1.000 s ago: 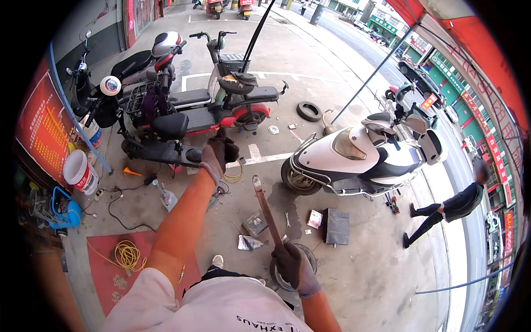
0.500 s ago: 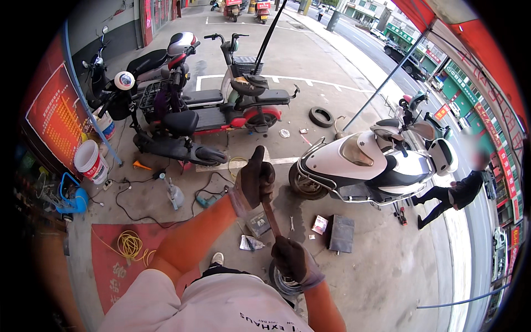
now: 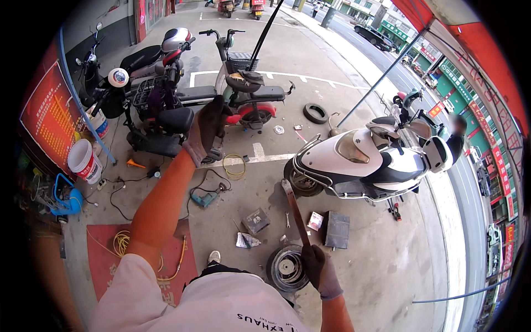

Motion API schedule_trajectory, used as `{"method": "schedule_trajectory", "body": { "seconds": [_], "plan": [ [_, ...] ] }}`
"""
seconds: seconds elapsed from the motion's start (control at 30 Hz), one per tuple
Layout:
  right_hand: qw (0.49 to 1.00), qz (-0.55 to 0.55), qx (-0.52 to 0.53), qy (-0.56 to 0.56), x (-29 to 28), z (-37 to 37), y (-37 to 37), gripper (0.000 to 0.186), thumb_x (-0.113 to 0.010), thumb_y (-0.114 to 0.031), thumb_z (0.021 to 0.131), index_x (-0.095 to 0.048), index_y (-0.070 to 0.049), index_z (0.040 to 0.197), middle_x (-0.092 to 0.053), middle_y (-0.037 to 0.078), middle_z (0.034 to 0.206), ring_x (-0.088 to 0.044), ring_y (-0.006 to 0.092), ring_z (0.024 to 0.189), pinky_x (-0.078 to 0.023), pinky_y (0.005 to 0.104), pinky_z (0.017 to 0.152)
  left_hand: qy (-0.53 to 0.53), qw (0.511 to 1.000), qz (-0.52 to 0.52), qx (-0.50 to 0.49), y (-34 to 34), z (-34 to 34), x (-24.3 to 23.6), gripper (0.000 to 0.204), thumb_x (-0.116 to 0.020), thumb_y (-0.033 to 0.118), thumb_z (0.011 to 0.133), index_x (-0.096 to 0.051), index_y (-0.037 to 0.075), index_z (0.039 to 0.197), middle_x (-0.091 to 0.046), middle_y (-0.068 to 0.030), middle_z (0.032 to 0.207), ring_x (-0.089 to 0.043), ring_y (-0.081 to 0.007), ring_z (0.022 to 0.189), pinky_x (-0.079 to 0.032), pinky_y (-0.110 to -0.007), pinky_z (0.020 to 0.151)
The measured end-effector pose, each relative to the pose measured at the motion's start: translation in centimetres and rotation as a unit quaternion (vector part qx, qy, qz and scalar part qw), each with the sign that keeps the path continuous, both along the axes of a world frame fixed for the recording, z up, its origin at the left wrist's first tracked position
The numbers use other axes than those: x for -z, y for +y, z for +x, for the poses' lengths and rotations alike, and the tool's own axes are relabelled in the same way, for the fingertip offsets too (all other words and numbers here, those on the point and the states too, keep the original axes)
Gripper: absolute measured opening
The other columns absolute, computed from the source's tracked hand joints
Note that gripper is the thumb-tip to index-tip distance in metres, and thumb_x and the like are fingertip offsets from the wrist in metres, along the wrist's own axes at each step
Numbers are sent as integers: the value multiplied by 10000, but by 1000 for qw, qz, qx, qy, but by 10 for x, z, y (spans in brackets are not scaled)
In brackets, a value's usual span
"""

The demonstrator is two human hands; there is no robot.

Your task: The person uses pliers to pry a tire onto a metal wheel rim. They then use a tire iron to lever the tire bead over the rim edge, working around the circumference to secure the tire onto the wheel.

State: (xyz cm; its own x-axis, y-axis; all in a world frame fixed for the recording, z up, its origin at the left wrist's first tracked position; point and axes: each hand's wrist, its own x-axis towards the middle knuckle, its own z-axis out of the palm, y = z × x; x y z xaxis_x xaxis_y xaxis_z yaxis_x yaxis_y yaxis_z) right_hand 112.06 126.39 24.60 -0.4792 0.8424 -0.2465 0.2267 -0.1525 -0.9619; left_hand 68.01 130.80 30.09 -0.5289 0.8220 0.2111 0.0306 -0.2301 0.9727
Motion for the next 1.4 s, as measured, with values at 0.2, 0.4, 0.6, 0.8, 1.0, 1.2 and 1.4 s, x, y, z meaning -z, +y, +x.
{"method": "schedule_trajectory", "body": {
  "seconds": [0.2, 0.4, 0.6, 0.8, 1.0, 1.2, 1.4],
  "plan": [
    [878, 451, -25, -158, -12, -67, -19, 203, -563, -149, 959, -572, 1, 1096, -661, 183, 847, -632, 358, 722, -499, 413, 633, -388, 907, 33, 160, -16, 88, 51, 602, -462, 602, 951, -598, 51, 1150, -681, -167, 1048, -669, -284, 922, -541, -409, 803],
    [903, 396, -35, -164, 67, -95, -23, 251, -598, -168, 936, -555, -14, 1130, -651, 223, 941, -630, 427, 874, -498, 437, 732, -622, 733, 89, 262, -26, 117, 43, 746, -445, 669, 912, -543, 6, 1239, -669, -229, 1041, -653, -404, 926, -508, -526, 863],
    [897, 380, -28, -224, 81, -94, -25, 258, -611, -179, 923, -576, -48, 1143, -675, 201, 898, -659, 393, 846, -508, 427, 690, -577, 775, 0, 257, -29, 103, 65, 670, -428, 618, 948, -599, 11, 1175, -554, -23, 626, -528, -201, 553, -466, -384, 601],
    [831, 396, -27, -390, 63, -73, -51, 219, -594, -138, 883, -590, -59, 1087, -640, 163, 766, -647, 366, 686, -498, 450, 593, -591, 741, -218, 231, -2, 112, 112, 388, -508, 410, 980, -635, 43, 970, -208, 73, 471, -214, -95, 399, -213, -266, 437],
    [838, 426, -4, -342, 38, 6, -77, 236, -594, -95, 826, -606, -80, 1062, -652, 136, 758, -647, 328, 663, -496, 417, 566, 139, 900, -401, 102, 39, 53, 256, 461, -448, 430, 976, -658, 26, 900, -667, -139, 824, -620, -284, 788, -447, -354, 756],
    [825, -172, 518, -144, 98, 156, -91, 117, -586, -164, 900, -585, -96, 996, -440, -4, 538, -446, 159, 419, -363, 340, 395, 321, 893, -302, 94, -10, -1, 352, 188, -526, 196, 926, -646, 91, 1027, -625, -110, 771, -598, -276, 702, -483, -363, 679],
    [628, -494, 600, -35, 263, 273, -220, 61, -536, -180, 863, -506, -134, 889, -417, 12, 563, -417, 190, 433, -310, 363, 395, -111, 814, -570, -33, -130, -30, 384, 224, -463, 239, 921, -603, 92, 1016, -596, -122, 724, -566, -277, 529, -420, -396, 461]
  ]
}}
